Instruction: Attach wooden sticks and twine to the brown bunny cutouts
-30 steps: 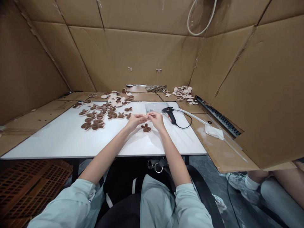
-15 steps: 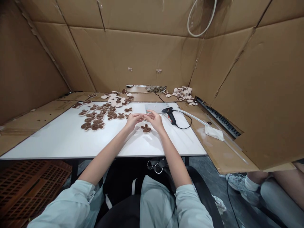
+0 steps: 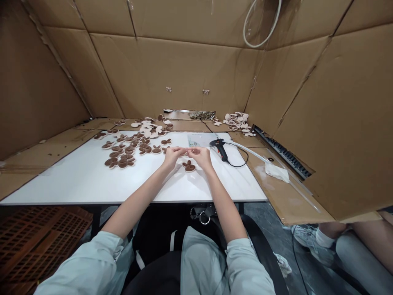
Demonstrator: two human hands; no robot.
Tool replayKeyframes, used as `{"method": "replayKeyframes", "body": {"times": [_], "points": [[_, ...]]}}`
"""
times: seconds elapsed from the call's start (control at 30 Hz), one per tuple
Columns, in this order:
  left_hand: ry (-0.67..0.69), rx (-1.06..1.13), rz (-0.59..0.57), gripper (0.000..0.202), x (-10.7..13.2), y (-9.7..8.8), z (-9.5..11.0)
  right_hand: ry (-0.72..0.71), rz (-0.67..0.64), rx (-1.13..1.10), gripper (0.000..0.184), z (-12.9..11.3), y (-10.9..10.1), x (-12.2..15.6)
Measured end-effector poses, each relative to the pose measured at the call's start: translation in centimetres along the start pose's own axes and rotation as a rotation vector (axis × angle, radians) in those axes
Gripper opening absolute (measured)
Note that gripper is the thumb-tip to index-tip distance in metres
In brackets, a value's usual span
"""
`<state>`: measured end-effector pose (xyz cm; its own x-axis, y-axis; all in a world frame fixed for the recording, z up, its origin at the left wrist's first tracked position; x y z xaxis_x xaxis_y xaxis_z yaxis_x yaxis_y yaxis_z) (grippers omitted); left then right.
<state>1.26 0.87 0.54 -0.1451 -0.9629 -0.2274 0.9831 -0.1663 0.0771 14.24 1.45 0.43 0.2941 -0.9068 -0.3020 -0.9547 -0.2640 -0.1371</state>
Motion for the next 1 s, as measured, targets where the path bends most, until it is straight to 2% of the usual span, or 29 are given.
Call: {"method": "replayKeyframes", "body": {"times": [0.17, 0.3, 0.53, 0.7, 0.9, 1.0], "points": [[0.033, -0.025, 0.036, 0.014, -0.1, 0.3, -0.1, 0.003, 0.030, -0.039, 0.025, 0.0, 0.1, 0.0], [0.045, -0.060, 0.003, 0.018, -0.4, 0.3, -0.2, 0.007, 0.055, -0.009, 0.021, -0.1, 0.1, 0.0], [0.106, -0.262, 0.022, 0.014, -0.6, 0.2, -0.2, 0.013, 0.074, 0.154, 0.015, -0.2, 0.0, 0.0], [0.165, -0.363, 0.044, 0.013, -0.1, 0.4, 0.2, -0.012, 0.031, 0.144, 0.015, 0.0, 0.0, 0.1], [0.118, -0.309, 0.068, 0.010, -0.1, 0.2, 0.0, -0.065, -0.010, 0.153, 0.023, 0.0, -0.6, -0.1], [0.091, -0.276, 0.070, 0.011, -0.1, 0.1, 0.0, -0.073, -0.011, 0.142, 0.021, -0.1, -1.0, -0.1]]}}
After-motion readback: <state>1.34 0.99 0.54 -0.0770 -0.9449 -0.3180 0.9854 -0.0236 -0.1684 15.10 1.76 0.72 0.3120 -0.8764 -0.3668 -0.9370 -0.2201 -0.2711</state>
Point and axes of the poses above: each hand's wrist, its own x-axis away from the middle knuckle, its own y-axis out of the palm, z = x × y, the point moved 1 cm from there along -x, towards the middle knuckle, and after that the axes turned 12 degrees about -z, right-handed, at the moved point
